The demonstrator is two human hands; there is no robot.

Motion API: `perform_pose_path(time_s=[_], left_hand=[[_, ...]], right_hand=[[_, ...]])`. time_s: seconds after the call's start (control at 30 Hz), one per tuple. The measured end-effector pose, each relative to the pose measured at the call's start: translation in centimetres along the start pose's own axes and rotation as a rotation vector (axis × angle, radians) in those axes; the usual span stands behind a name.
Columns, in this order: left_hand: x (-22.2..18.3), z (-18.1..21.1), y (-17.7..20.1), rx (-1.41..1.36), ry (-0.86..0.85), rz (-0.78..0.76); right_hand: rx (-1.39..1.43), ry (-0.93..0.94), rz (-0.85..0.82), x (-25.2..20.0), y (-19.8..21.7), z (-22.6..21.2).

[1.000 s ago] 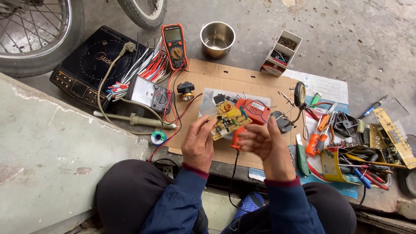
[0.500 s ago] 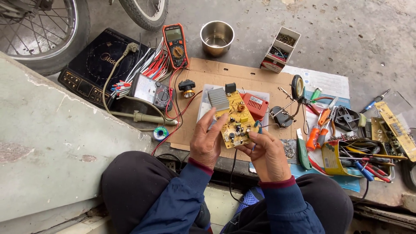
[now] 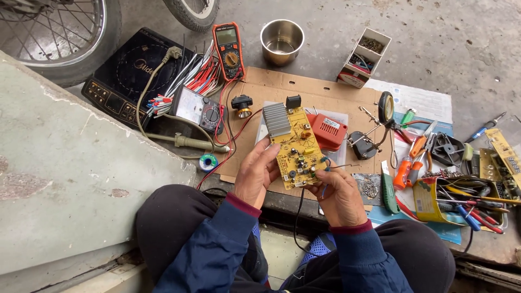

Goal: A person is repairing a circuit board by inspecting, soldering, and manipulating components with various hand tools.

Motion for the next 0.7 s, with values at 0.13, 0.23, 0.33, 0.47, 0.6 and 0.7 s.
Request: perform_pose_path(time_s=[0.13, 0.23, 0.33, 0.47, 0.6, 0.7], left_hand=[[1.5, -2.3, 3.0, 0.057, -0.011, 0.034], [1.5, -2.7, 3.5, 0.076, -0.036, 0.05], [1.4, -2.4, 3.6, 0.089, -0.066, 0.045], [0.9, -1.4, 3.4, 0.099, -0.078, 0.08], [0.7, -1.2, 3.8, 0.094, -0.095, 0.123], [0.7, -1.0, 4.0, 0.093, -0.098, 0.149]], right_hand=[[-0.015, -0.003, -0.043, 1.1, 0.9, 0.7], [-0.055, -0.022, -0.091, 1.6, 1.2, 1.3], [-0.049, -0.026, -0.102, 1.4, 0.8, 1.0], [-0.073, -0.015, -0.05, 1.4, 0.9, 0.5], [-0.078, -0.015, -0.039, 1.3, 0.9, 0.6], [-0.066, -0.012, -0.06, 1.9, 1.6, 1.1]])
Point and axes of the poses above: each hand's wrist, its own x-axis towards the middle knuckle, its own y-axis out of the back of the hand, z = x × y, the point moved 9 cm from there along x, towards the middle knuckle, and after that the axes turned 11 degrees about -y, right-handed, at the moved point
